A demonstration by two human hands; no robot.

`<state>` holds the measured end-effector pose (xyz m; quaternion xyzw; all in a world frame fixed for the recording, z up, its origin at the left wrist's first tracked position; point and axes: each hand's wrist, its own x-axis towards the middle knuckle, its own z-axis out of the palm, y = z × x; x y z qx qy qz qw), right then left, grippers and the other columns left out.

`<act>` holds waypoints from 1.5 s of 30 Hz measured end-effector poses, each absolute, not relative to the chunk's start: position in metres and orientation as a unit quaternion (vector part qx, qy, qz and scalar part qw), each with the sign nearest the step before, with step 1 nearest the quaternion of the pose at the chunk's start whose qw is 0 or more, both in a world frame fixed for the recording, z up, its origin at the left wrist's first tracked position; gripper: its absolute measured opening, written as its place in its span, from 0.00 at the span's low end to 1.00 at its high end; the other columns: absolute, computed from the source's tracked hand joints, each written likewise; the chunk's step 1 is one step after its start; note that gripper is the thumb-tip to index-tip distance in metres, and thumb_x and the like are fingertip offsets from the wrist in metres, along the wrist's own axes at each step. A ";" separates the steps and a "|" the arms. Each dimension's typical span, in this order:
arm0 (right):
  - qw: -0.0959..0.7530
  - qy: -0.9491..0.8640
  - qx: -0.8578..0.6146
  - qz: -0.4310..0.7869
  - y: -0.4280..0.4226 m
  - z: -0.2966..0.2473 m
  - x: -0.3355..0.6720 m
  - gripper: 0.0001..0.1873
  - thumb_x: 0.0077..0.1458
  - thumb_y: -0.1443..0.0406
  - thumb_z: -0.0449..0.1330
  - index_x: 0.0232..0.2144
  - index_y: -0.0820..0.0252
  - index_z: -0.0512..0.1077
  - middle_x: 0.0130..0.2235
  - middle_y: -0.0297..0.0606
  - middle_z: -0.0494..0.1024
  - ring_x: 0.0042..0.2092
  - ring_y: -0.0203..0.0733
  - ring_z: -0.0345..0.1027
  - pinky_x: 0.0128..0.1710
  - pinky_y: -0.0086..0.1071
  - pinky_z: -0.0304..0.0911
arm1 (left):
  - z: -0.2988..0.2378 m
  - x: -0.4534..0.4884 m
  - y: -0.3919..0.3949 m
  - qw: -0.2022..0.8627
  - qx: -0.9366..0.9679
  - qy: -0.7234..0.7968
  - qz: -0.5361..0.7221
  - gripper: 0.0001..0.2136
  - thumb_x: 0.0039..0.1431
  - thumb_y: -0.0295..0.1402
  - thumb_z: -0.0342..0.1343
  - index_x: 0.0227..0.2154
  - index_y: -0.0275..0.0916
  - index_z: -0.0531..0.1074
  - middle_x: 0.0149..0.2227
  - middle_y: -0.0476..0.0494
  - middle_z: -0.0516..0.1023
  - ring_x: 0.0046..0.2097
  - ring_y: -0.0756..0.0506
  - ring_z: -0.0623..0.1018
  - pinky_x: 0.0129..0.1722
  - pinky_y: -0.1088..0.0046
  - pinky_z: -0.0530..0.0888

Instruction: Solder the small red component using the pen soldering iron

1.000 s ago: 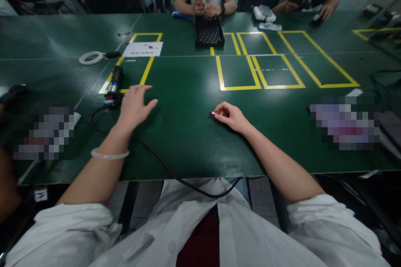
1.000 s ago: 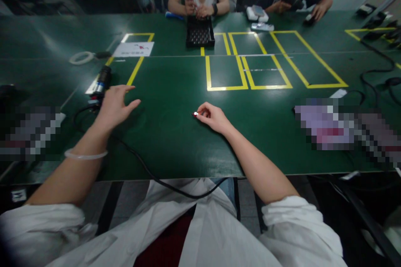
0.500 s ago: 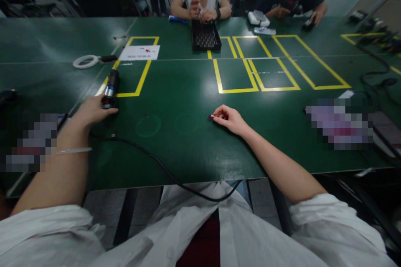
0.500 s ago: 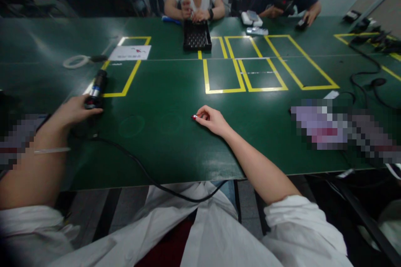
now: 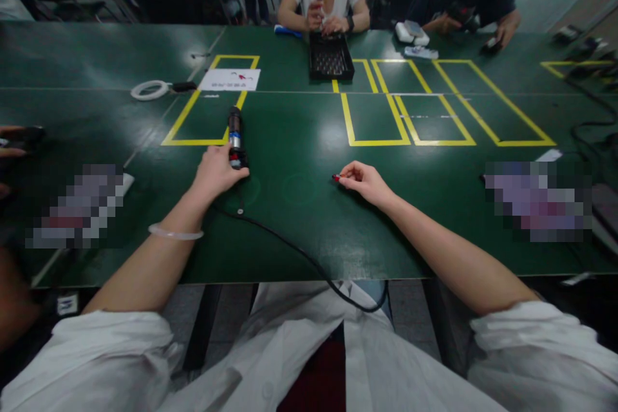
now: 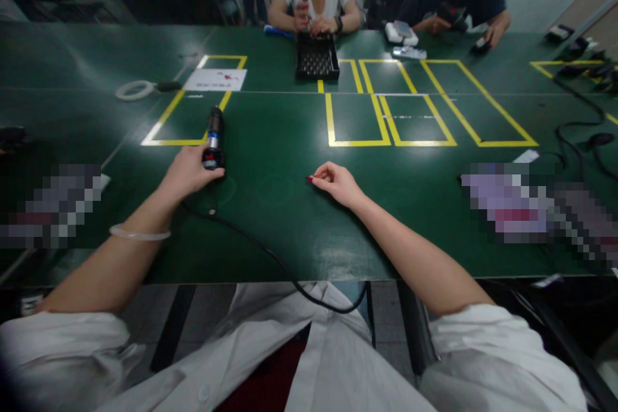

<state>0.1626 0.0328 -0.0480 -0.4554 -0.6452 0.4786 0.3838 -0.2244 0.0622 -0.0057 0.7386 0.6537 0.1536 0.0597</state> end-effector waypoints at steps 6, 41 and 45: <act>0.388 -0.635 -0.485 0.460 0.038 -0.052 0.152 0.17 0.46 0.54 0.67 0.32 0.60 0.70 0.27 0.33 0.74 0.27 0.34 0.63 0.27 0.29 0.58 | -0.003 -0.133 0.038 0.058 0.779 0.611 0.128 0.33 0.51 0.43 0.61 0.59 0.36 0.65 0.50 0.33 0.69 0.50 0.35 0.71 0.50 0.58 0.72; 0.415 -0.765 -0.421 0.255 0.021 -0.047 0.156 0.02 0.58 0.67 0.59 0.33 0.58 0.73 0.32 0.34 0.69 0.30 0.36 0.62 0.34 0.31 0.61 | -0.004 -0.032 0.010 0.064 0.830 0.542 0.115 0.31 0.59 0.40 0.56 0.65 0.37 0.60 0.57 0.33 0.66 0.54 0.36 0.71 0.52 0.62 0.72; 0.404 -0.774 -0.418 0.250 0.021 -0.047 0.157 0.03 0.58 0.68 0.58 0.33 0.58 0.73 0.34 0.35 0.69 0.31 0.36 0.63 0.35 0.31 0.61 | -0.004 -0.027 0.011 0.039 0.826 0.551 0.107 0.31 0.61 0.43 0.55 0.65 0.36 0.60 0.55 0.32 0.67 0.53 0.36 0.71 0.50 0.61 0.71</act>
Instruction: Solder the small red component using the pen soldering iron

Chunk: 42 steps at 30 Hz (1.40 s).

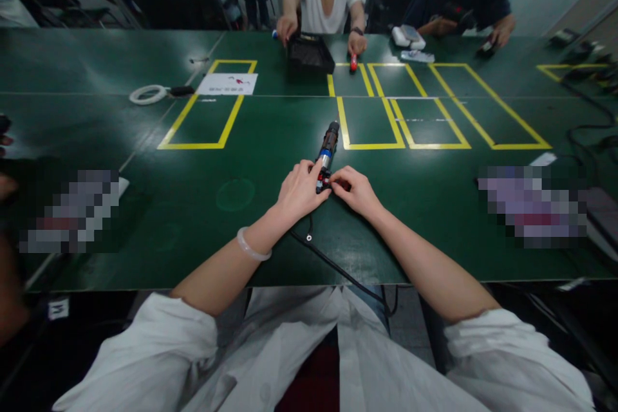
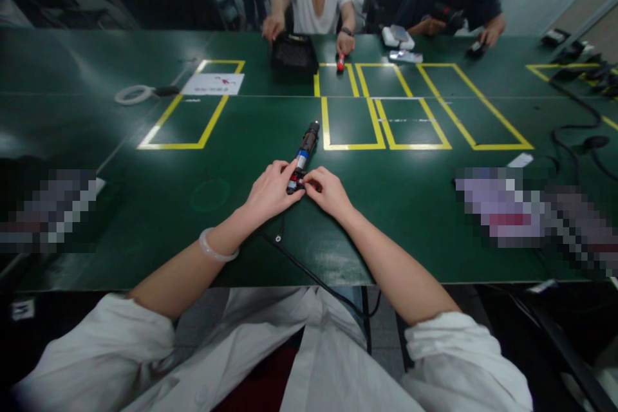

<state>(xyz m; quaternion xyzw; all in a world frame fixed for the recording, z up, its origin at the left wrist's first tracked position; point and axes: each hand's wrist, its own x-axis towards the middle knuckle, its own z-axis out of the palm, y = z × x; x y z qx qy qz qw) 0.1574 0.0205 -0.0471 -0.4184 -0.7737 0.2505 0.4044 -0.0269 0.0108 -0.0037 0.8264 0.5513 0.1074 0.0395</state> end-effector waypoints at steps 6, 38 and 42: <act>0.392 -0.792 -0.406 0.233 0.021 -0.049 0.158 0.06 0.58 0.69 0.57 0.38 0.58 0.74 0.37 0.37 0.70 0.34 0.37 0.66 0.39 0.33 0.64 | -0.001 -0.024 0.012 0.020 0.822 0.562 0.091 0.31 0.63 0.45 0.54 0.65 0.37 0.59 0.52 0.32 0.68 0.50 0.37 0.71 0.47 0.62 0.70; 0.403 -0.742 -0.414 0.340 0.022 -0.051 0.164 0.15 0.58 0.66 0.56 0.49 0.59 0.71 0.41 0.38 0.77 0.32 0.34 0.66 0.36 0.31 0.64 | 0.000 -0.063 0.022 -0.012 0.801 0.594 0.071 0.32 0.65 0.48 0.50 0.68 0.43 0.56 0.54 0.32 0.68 0.51 0.35 0.71 0.48 0.61 0.68; 0.399 -0.741 -0.414 0.346 0.022 -0.051 0.164 0.14 0.58 0.65 0.56 0.48 0.59 0.71 0.41 0.38 0.77 0.32 0.34 0.66 0.36 0.31 0.64 | 0.000 -0.101 0.033 -0.019 0.771 0.634 0.058 0.33 0.65 0.51 0.46 0.69 0.42 0.56 0.54 0.30 0.67 0.52 0.33 0.70 0.49 0.59 0.69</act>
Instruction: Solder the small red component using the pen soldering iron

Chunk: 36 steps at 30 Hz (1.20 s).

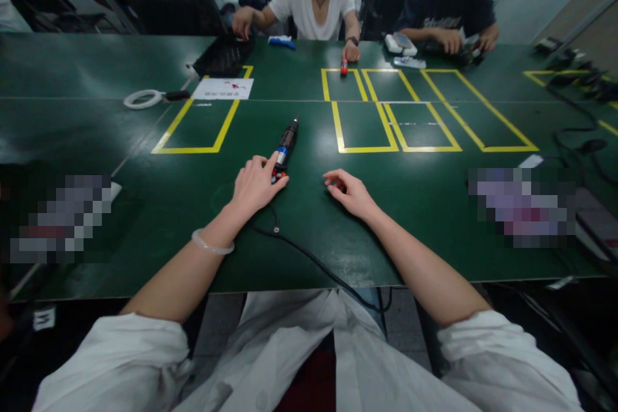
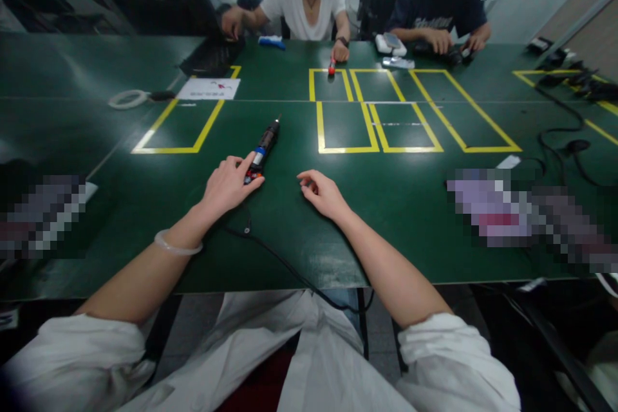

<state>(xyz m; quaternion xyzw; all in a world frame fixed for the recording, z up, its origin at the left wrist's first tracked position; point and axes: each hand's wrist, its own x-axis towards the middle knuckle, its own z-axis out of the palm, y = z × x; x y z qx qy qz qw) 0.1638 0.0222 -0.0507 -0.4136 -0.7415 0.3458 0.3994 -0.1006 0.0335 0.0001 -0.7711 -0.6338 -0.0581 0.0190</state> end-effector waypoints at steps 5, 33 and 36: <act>0.396 -0.750 -0.412 0.334 0.022 -0.052 0.164 0.14 0.58 0.66 0.56 0.47 0.59 0.72 0.40 0.38 0.77 0.33 0.35 0.66 0.37 0.31 0.64 | -0.001 -0.164 0.053 0.009 -0.717 -0.695 -0.056 0.35 0.63 0.54 0.46 0.69 0.40 0.56 0.57 0.26 0.65 0.54 0.28 0.69 0.51 0.52 0.68; 0.371 -0.767 -0.420 0.312 0.021 -0.048 0.164 0.11 0.60 0.64 0.57 0.44 0.59 0.74 0.38 0.37 0.77 0.33 0.36 0.67 0.36 0.31 0.63 | -0.004 -0.273 0.069 0.068 -0.555 -0.822 -0.109 0.19 0.66 0.41 0.50 0.51 0.30 0.69 0.53 0.34 0.66 0.50 0.37 0.68 0.53 0.55 0.66; 0.369 -0.769 -0.421 0.310 0.021 -0.049 0.163 0.11 0.60 0.64 0.57 0.44 0.58 0.74 0.39 0.38 0.77 0.34 0.36 0.67 0.36 0.31 0.63 | -0.001 -0.269 0.067 0.081 -0.533 -0.833 -0.122 0.20 0.68 0.40 0.45 0.52 0.29 0.68 0.52 0.35 0.67 0.49 0.38 0.67 0.53 0.57 0.66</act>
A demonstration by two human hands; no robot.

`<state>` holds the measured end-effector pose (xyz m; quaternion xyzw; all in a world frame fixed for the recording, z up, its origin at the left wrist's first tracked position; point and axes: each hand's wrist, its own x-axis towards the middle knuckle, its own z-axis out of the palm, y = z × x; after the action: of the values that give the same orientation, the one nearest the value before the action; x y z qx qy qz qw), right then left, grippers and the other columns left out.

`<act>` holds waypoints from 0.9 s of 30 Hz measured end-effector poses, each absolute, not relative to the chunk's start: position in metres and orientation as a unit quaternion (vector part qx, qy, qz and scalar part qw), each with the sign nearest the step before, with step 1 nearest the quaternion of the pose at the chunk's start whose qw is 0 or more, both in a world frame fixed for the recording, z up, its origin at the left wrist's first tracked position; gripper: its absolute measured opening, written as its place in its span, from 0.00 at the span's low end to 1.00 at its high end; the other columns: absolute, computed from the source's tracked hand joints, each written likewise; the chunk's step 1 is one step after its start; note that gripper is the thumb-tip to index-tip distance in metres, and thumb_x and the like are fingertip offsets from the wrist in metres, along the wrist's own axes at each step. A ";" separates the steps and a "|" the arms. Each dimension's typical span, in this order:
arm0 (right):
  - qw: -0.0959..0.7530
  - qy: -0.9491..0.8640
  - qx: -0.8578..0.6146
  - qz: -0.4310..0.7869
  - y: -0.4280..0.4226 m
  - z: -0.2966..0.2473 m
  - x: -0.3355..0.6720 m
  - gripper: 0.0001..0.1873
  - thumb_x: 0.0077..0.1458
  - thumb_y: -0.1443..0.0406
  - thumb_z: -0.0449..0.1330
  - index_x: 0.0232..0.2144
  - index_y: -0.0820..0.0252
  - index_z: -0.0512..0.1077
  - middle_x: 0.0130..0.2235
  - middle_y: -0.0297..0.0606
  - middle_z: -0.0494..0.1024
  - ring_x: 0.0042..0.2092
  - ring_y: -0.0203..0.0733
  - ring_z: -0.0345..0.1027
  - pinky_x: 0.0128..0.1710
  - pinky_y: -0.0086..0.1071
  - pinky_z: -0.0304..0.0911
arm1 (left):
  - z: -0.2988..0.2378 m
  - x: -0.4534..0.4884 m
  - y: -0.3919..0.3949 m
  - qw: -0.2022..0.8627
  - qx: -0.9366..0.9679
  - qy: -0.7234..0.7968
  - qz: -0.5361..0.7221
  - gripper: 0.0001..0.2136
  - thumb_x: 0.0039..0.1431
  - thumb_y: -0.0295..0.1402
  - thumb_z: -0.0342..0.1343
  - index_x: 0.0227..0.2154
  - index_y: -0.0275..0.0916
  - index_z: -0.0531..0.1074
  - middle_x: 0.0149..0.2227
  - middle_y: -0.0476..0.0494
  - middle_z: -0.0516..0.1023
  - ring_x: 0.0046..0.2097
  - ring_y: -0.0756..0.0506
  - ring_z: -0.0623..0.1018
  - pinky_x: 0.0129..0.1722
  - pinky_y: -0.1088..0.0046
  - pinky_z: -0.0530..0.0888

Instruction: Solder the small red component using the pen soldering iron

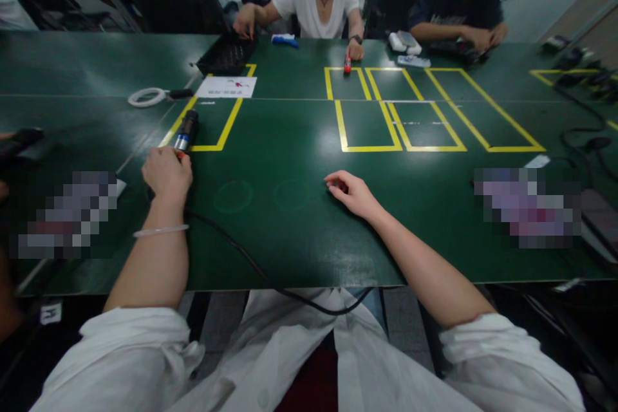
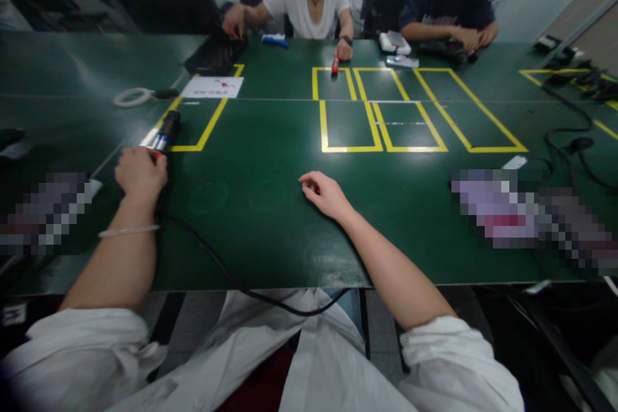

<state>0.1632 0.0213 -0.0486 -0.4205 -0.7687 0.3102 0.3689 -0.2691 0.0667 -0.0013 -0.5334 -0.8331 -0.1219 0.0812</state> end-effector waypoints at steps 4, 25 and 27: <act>0.372 -0.766 -0.423 0.310 0.021 -0.049 0.162 0.11 0.60 0.65 0.57 0.44 0.58 0.74 0.38 0.37 0.77 0.33 0.36 0.67 0.36 0.31 0.63 | 0.005 -0.247 0.065 0.088 -0.560 -0.794 -0.221 0.19 0.68 0.39 0.44 0.54 0.32 0.68 0.52 0.38 0.71 0.50 0.40 0.69 0.54 0.60 0.66; 0.410 -0.686 -0.359 0.483 0.021 -0.050 0.161 0.18 0.56 0.55 0.64 0.45 0.58 0.71 0.34 0.33 0.75 0.30 0.33 0.65 0.32 0.29 0.63 | -0.008 -0.046 0.029 -0.557 -0.633 -0.443 -0.305 0.17 0.51 0.37 0.64 0.42 0.34 0.70 0.35 0.44 0.79 0.37 0.47 0.78 0.41 0.69 0.72; 0.407 -0.688 -0.356 0.483 0.021 -0.050 0.160 0.17 0.56 0.55 0.64 0.43 0.58 0.71 0.33 0.33 0.74 0.30 0.33 0.65 0.32 0.29 0.63 | -0.011 -0.047 0.028 -0.565 -0.625 -0.444 -0.305 0.18 0.52 0.37 0.64 0.42 0.34 0.69 0.33 0.45 0.79 0.36 0.48 0.77 0.40 0.70 0.71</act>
<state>0.1597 0.0207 -0.0501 -0.3558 -0.6884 0.4834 0.4073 -0.0469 0.0281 -0.0107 -0.6250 -0.4436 -0.3050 -0.5653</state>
